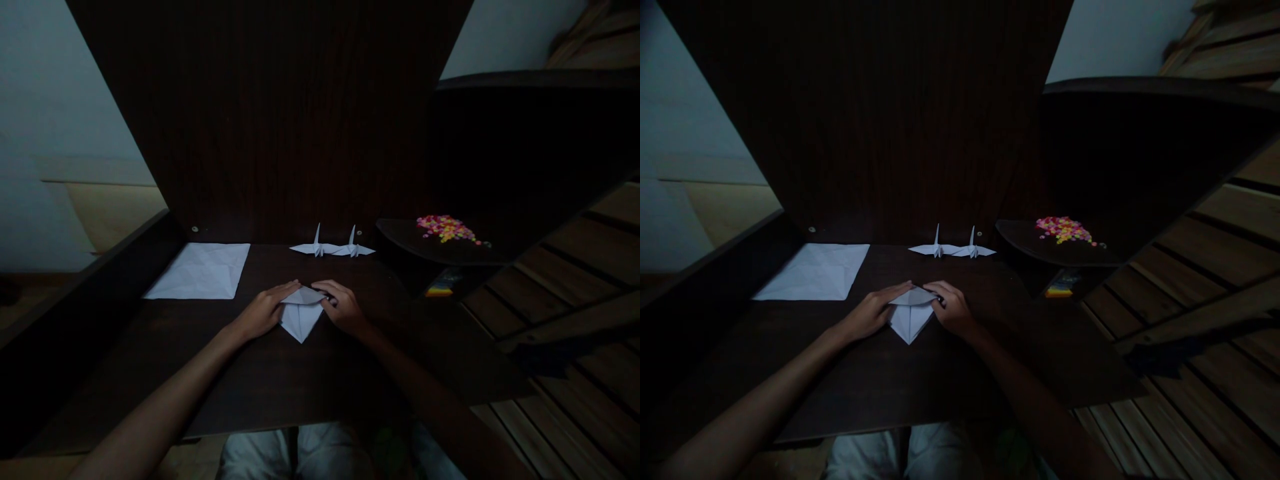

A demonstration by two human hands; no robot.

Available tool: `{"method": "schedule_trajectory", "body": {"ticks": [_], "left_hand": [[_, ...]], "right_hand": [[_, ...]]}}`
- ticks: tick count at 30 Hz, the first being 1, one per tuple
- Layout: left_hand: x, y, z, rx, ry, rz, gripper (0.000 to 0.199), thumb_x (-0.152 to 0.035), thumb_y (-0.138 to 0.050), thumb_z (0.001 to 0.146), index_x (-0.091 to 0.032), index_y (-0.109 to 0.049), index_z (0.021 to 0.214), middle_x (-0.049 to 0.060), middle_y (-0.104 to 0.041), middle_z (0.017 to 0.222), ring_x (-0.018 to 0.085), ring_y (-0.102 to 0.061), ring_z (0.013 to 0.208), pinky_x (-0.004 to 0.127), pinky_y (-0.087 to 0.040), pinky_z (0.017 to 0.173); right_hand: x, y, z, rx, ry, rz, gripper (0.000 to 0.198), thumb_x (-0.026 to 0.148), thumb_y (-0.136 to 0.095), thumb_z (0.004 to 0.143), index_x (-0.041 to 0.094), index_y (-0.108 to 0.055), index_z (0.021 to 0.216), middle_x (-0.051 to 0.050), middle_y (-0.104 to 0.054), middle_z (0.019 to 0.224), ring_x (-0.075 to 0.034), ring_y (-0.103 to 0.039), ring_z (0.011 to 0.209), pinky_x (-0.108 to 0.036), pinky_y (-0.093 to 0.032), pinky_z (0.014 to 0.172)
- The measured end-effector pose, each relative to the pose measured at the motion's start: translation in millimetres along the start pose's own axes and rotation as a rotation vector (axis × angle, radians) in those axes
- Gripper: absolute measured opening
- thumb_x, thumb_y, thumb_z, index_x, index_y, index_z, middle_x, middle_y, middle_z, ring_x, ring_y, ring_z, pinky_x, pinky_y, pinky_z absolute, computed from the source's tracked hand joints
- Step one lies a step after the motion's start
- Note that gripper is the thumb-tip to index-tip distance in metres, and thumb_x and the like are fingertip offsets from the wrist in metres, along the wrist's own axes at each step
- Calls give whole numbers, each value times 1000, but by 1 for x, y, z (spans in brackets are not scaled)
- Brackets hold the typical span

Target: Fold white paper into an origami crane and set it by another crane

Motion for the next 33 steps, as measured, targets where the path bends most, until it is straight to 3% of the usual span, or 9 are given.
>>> {"method": "schedule_trajectory", "body": {"ticks": [9,16,22,27,30,33], "left_hand": [[9,-10,-4,122,-61,28,81,6,-34,68,-19,-33,145,5,-29,152,15,-27,140,42,-25,117],[8,-14,-6,193,-99,82,85,8,-36,64,-21,-36,143,6,-28,152,18,-23,141,44,-26,116],[3,-9,-8,302,-76,125,64,-15,-52,83,-21,-34,144,9,-27,153,23,-19,143,49,-19,116],[-5,-3,-12,333,-110,124,70,-40,-60,85,-22,-30,146,11,-25,153,25,-19,143,51,-15,116],[-2,-3,-12,297,-75,129,59,-47,-49,91,-24,-35,144,9,-31,152,23,-23,142,49,-17,116],[3,-4,-12,255,-29,156,45,-39,-30,99,-24,-41,141,6,-37,150,19,-26,141,46,-19,116]], "right_hand": [[-7,-6,-5,85,105,-140,35,9,-53,76,21,-72,103,-9,-66,115,-22,-63,105,-40,-50,93],[-8,-6,-6,170,186,-193,38,3,-49,74,18,-72,99,-11,-65,117,-23,-59,108,-44,-49,93],[-8,-6,-9,205,223,-176,29,9,-51,81,17,-71,101,-11,-67,111,-23,-57,109,-45,-48,93],[-6,-6,-13,120,211,-222,23,27,-61,84,18,-70,103,-13,-69,109,-25,-59,105,-47,-48,90],[-3,-7,-14,122,203,-271,26,35,-66,82,20,-70,103,-12,-69,111,-26,-59,105,-48,-47,89],[2,-7,-15,156,177,-326,31,42,-67,81,21,-70,103,-11,-68,114,-27,-57,107,-48,-45,87]]}}
Point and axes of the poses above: each hand's wrist, its own z-axis towards the middle knuckle, its own y-axis out of the back of the hand, x = y × z, the point moved 4 cm from there along z, towards the middle knuckle
